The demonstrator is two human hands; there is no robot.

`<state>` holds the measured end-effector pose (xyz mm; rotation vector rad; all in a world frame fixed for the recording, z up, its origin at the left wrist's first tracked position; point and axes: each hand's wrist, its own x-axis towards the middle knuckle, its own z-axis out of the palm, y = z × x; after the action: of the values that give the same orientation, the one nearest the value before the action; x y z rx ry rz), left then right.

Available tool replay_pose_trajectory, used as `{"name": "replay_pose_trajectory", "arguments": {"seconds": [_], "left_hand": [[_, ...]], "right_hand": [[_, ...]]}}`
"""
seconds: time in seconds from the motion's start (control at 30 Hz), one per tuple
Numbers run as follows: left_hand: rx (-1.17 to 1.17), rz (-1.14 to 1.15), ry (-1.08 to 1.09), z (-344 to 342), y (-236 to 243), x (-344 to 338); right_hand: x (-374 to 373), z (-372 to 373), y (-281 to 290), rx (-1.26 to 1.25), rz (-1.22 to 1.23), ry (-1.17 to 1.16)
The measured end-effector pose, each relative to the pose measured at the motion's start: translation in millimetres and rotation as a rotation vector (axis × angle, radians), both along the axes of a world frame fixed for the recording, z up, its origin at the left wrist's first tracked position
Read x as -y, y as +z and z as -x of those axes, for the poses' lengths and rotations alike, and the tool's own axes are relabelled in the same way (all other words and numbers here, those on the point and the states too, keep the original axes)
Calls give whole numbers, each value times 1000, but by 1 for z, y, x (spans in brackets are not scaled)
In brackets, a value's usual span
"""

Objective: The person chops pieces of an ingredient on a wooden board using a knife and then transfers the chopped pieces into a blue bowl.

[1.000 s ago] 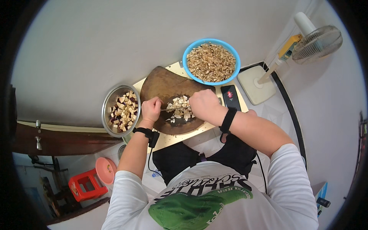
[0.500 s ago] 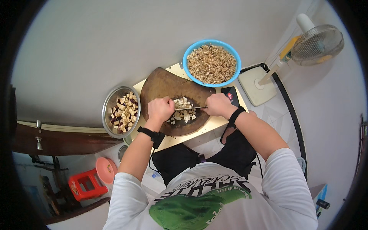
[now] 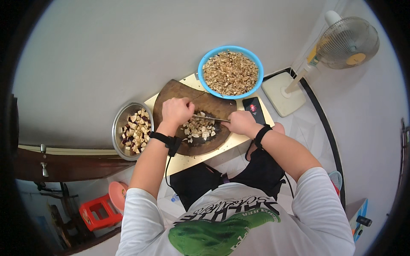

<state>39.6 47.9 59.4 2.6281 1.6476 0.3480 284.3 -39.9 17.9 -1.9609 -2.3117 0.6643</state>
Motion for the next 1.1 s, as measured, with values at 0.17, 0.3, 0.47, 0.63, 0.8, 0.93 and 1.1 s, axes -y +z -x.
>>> {"name": "replay_pose_trajectory", "arguments": {"seconds": [0.17, 0.3, 0.47, 0.63, 0.8, 0.93, 1.1], "left_hand": [[136, 74, 66, 31, -41, -10], [252, 63, 33, 46, -53, -23], [383, 94, -36, 53, -57, -37], [136, 126, -83, 31, -44, -26], [37, 118, -112, 16, -20, -22], [-5, 61, -174, -4, 10, -11], [-23, 51, -159, -6, 19, 9]], "right_hand": [[-6, 30, 30, 114, 52, -18], [-6, 45, 64, 110, 86, 19], [0, 57, 80, 47, 98, 42], [20, 43, 34, 39, 105, -78], [28, 34, 4, 11, -6, -116], [42, 23, -16, -63, -127, -144], [50, 21, -23, -82, -147, -131]]}}
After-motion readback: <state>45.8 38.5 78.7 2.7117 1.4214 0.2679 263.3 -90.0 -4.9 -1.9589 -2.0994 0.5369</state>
